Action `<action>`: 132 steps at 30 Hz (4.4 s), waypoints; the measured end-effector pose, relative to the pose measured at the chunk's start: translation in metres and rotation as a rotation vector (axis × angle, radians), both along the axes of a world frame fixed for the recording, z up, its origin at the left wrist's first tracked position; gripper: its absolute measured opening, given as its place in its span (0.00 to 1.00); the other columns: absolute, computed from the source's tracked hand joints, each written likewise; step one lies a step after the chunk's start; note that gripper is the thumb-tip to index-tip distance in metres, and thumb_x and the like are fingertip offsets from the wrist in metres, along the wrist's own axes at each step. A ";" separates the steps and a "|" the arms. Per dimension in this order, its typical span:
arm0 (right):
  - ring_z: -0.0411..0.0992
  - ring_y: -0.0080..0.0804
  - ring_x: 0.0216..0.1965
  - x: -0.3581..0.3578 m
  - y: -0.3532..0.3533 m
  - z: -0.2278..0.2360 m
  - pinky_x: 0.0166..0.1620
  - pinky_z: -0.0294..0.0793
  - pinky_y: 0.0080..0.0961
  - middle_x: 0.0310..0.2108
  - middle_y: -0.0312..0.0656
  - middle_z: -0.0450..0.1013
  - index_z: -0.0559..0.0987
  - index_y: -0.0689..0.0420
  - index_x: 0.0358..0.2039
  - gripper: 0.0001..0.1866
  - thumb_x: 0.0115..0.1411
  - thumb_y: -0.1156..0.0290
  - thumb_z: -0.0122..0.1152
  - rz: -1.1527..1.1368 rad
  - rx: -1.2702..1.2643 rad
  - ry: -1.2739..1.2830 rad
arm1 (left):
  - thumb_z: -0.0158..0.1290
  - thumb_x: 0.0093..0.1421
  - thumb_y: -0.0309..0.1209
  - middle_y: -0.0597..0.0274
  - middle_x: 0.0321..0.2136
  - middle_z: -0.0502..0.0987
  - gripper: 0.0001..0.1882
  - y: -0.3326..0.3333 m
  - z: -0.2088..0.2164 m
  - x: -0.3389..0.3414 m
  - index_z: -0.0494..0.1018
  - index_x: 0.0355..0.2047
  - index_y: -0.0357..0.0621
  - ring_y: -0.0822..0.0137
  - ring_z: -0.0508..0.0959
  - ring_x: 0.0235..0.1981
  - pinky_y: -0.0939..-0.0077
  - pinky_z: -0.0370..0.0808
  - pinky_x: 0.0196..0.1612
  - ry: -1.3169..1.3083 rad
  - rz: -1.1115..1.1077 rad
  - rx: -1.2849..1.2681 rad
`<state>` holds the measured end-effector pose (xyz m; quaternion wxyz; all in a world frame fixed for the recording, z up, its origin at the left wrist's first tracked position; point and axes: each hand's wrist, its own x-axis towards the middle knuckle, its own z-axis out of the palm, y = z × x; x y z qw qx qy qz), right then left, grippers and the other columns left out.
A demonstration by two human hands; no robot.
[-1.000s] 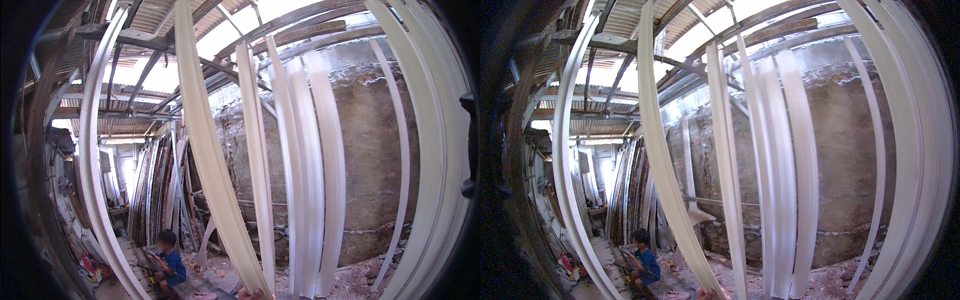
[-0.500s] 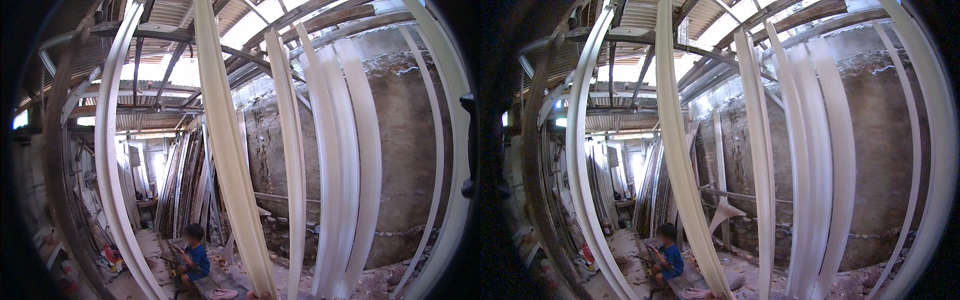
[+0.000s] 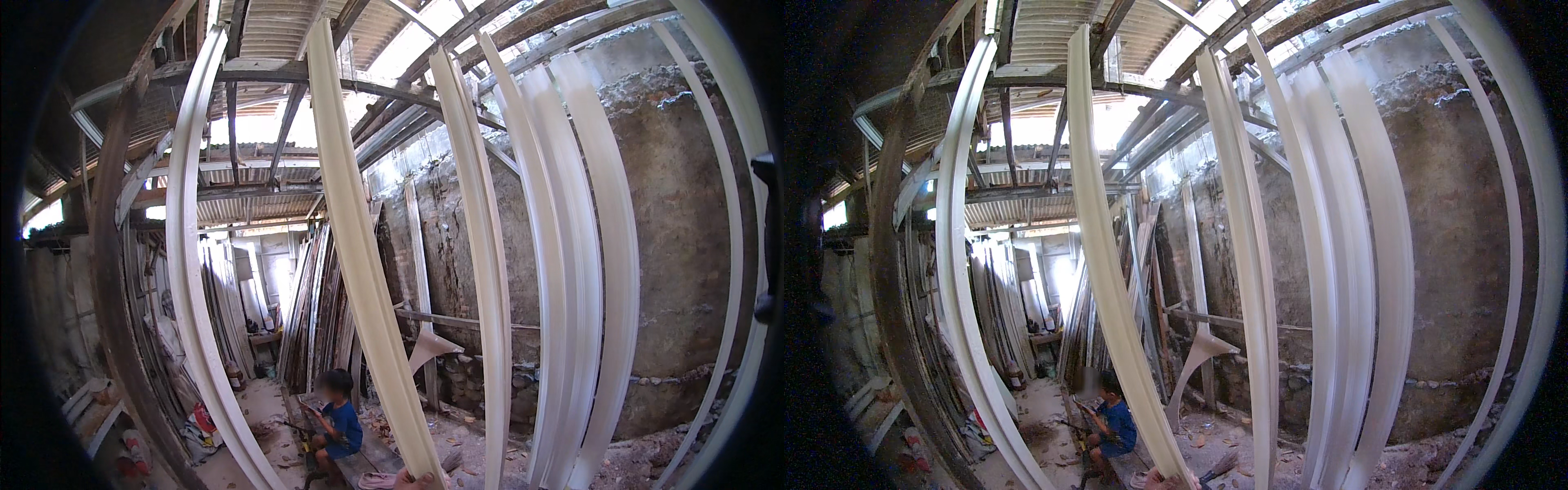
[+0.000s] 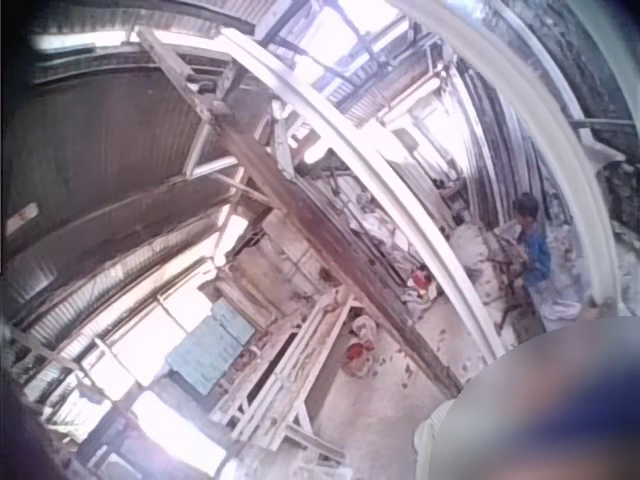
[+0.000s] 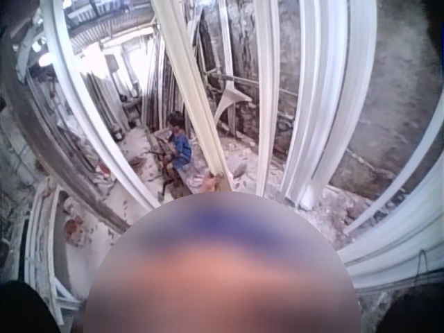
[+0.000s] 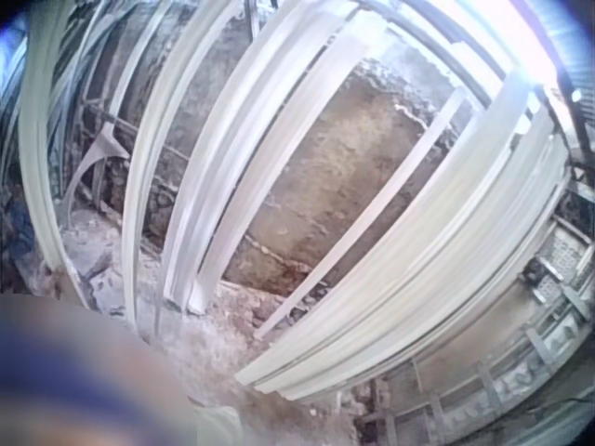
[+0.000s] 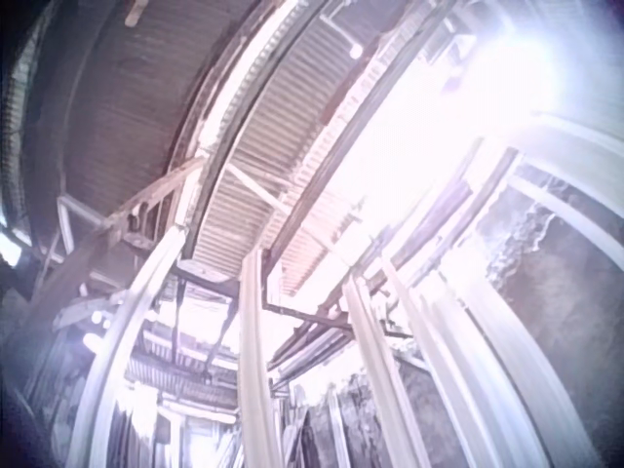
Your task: The person uses a small hand tool to scrape and smooth the edges of long white wooden mouldings on a workbench. They repeatedly reposition the mouldings and work along their length, then lift one moulding and place it upright among other finished pieces.
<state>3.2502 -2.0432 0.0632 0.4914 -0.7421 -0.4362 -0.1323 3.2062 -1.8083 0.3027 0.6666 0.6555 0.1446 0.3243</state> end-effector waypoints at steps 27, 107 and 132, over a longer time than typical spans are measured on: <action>0.77 0.49 0.37 0.011 0.048 0.224 0.41 0.75 0.43 0.40 0.53 0.78 0.75 0.61 0.48 0.14 0.64 0.70 0.59 0.012 0.401 0.155 | 0.57 0.65 0.39 0.52 0.56 0.74 0.34 0.023 -0.041 0.051 0.60 0.66 0.35 0.63 0.75 0.54 0.68 0.74 0.54 -0.490 -0.317 -0.599; 0.68 0.43 0.47 0.038 -0.079 0.199 0.50 0.67 0.37 0.43 0.47 0.70 0.72 0.60 0.52 0.30 0.60 0.49 0.62 0.172 0.250 0.303 | 0.66 0.60 0.39 0.64 0.25 0.79 0.15 -0.132 0.011 0.027 0.79 0.33 0.38 0.72 0.73 0.25 0.71 0.71 0.28 0.031 -0.432 0.009; 0.71 0.29 0.40 0.120 -0.276 0.146 0.42 0.72 0.31 0.38 0.38 0.72 0.76 0.59 0.47 0.21 0.62 0.55 0.61 -0.403 0.863 0.457 | 0.63 0.60 0.37 0.62 0.27 0.72 0.16 -0.332 0.075 0.250 0.74 0.39 0.39 0.67 0.72 0.24 0.79 0.70 0.25 -0.288 -1.414 -0.623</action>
